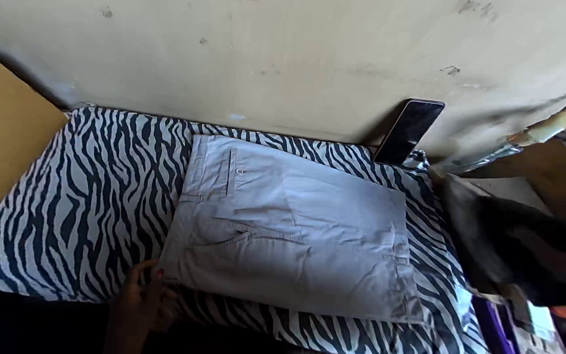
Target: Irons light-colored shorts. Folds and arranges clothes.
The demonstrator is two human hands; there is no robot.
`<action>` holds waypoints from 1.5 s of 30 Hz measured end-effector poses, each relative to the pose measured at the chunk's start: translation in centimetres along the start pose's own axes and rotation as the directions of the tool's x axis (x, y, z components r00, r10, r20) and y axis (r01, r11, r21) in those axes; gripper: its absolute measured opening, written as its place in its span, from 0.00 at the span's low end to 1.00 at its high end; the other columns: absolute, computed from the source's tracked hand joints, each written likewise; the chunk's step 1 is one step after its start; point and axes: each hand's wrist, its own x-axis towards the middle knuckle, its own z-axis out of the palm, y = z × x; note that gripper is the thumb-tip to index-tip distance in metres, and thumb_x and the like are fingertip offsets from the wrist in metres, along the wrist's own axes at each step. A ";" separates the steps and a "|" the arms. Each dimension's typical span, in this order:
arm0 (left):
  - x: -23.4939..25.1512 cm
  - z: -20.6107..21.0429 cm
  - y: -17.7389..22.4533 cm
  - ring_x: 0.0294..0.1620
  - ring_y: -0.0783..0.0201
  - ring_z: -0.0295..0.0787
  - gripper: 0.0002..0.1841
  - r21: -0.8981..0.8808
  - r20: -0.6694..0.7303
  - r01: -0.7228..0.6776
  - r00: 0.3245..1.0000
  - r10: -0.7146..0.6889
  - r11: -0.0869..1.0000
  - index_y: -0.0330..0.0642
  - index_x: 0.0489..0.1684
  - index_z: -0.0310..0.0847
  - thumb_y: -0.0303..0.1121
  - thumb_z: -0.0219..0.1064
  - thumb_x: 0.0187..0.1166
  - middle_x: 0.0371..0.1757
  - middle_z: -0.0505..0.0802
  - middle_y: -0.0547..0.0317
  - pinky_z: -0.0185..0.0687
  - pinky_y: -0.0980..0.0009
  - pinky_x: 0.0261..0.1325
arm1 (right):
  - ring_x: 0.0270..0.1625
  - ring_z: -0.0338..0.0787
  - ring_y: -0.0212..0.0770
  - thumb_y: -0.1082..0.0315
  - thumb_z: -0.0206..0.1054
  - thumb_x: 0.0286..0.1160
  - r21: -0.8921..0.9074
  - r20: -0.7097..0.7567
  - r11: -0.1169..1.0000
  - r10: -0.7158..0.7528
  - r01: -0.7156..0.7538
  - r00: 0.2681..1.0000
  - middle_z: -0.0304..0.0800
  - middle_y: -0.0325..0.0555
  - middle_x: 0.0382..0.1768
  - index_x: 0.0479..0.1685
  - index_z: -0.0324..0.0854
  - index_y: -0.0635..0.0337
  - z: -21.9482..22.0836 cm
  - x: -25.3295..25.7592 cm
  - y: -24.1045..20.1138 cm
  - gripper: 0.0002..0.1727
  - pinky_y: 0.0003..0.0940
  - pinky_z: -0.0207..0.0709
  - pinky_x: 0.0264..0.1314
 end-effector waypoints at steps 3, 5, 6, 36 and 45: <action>0.5 0.6 0.2 0.19 0.64 0.92 0.20 -0.060 -0.007 0.019 1.000 -0.020 0.998 0.33 0.75 0.65 0.34 0.55 0.91 0.25 0.93 0.53 0.91 0.67 0.23 | 0.43 0.86 0.90 0.52 0.69 0.79 -0.041 0.007 0.982 -0.184 0.184 0.983 0.87 0.84 0.38 0.60 0.83 0.71 2.0 -5.3 -12.1 0.27 0.86 0.71 0.41; 0.8 0.8 0.8 0.20 0.62 0.93 0.22 -0.016 -0.004 0.062 0.998 -0.062 0.998 0.32 0.77 0.64 0.36 0.56 0.91 0.25 0.93 0.51 0.92 0.65 0.25 | 0.41 0.90 0.81 0.60 0.73 0.75 -0.047 0.151 0.957 -0.277 0.287 0.949 0.91 0.74 0.35 0.61 0.86 0.63 5.1 -7.9 -18.2 0.20 0.78 0.77 0.38; 0.9 0.7 1.1 0.21 0.61 0.94 0.23 0.011 0.008 0.103 0.995 -0.103 0.995 0.31 0.78 0.64 0.37 0.55 0.92 0.26 0.93 0.49 0.93 0.63 0.27 | 0.40 0.92 0.77 0.63 0.73 0.74 -0.053 0.191 0.945 -0.308 0.324 0.932 0.91 0.70 0.34 0.59 0.85 0.61 6.9 -8.7 -19.8 0.18 0.73 0.79 0.37; -2.5 13.7 4.4 0.46 0.68 0.93 0.14 -0.916 0.197 0.210 0.978 -0.072 0.342 0.44 0.52 0.75 0.33 0.42 0.87 0.43 0.93 0.60 0.90 0.65 0.51 | 0.32 0.89 0.83 0.71 0.70 0.72 -0.104 0.052 0.980 -0.167 0.171 0.985 0.87 0.76 0.28 0.50 0.81 0.73 9.2 -12.7 -14.0 0.14 0.75 0.74 0.28; -0.8 13.7 1.9 0.39 0.63 0.96 0.16 -0.985 0.147 0.143 0.989 0.030 0.096 0.50 0.34 0.82 0.34 0.44 0.77 0.35 0.96 0.59 0.93 0.60 0.42 | 0.28 0.89 0.80 0.70 0.71 0.68 -0.108 0.028 0.972 -0.209 0.211 0.978 0.85 0.73 0.24 0.46 0.81 0.72 9.5 -12.7 -13.5 0.14 0.71 0.73 0.23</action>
